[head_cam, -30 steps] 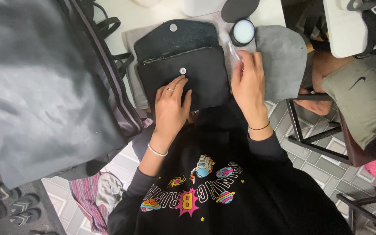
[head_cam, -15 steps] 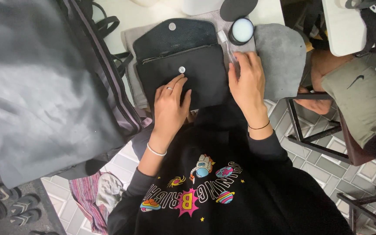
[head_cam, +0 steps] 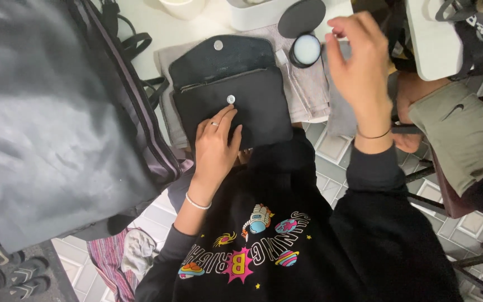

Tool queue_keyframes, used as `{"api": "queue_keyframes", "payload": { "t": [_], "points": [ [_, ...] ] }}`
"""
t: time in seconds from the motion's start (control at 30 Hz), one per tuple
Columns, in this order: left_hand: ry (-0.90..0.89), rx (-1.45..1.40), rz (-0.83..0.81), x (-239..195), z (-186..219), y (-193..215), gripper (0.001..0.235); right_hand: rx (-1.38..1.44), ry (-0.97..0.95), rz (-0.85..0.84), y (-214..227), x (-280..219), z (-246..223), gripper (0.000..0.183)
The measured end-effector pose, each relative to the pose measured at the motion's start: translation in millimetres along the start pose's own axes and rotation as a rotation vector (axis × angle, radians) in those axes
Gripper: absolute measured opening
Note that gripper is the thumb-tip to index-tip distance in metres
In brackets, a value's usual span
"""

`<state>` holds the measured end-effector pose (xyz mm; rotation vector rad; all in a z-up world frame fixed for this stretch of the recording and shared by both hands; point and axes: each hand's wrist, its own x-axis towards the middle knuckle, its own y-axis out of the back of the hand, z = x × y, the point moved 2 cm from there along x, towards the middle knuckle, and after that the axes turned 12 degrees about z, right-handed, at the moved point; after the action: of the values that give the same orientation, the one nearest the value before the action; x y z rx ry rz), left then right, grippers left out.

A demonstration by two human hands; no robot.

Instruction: The person cleans a black bag using a round sponge and a small brush. They rub the bag's surface with the sponge, then use a pink brush to scrub the zipper area. Finally, they dip the sponge into a container of white liquid and continue cleaning the bag.

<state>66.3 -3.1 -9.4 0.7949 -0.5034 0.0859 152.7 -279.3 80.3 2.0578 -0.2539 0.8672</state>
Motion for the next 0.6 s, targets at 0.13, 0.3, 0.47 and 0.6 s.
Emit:
{"api": "queue_keyframes", "payload": {
  "t": [0.13,0.3,0.47,0.6],
  "points": [
    [0.005,0.008,0.005,1.2,-3.3,-1.8,0.030,0.007,0.077,-0.044,7.4,26.0,10.1,0.015],
    [0.010,0.022,-0.001,3.2,-4.6,-3.6,0.030,-0.049,0.141,-0.155,-9.9,41.3,34.2,0.015],
    [0.028,0.031,0.004,6.8,-4.6,-2.5,0.028,-0.120,0.100,-0.222,-21.4,40.3,33.5,0.015],
    [0.051,0.023,-0.001,13.1,-4.2,-0.5,0.025,-0.090,0.135,-0.202,-18.9,44.1,27.5,0.004]
  ]
}}
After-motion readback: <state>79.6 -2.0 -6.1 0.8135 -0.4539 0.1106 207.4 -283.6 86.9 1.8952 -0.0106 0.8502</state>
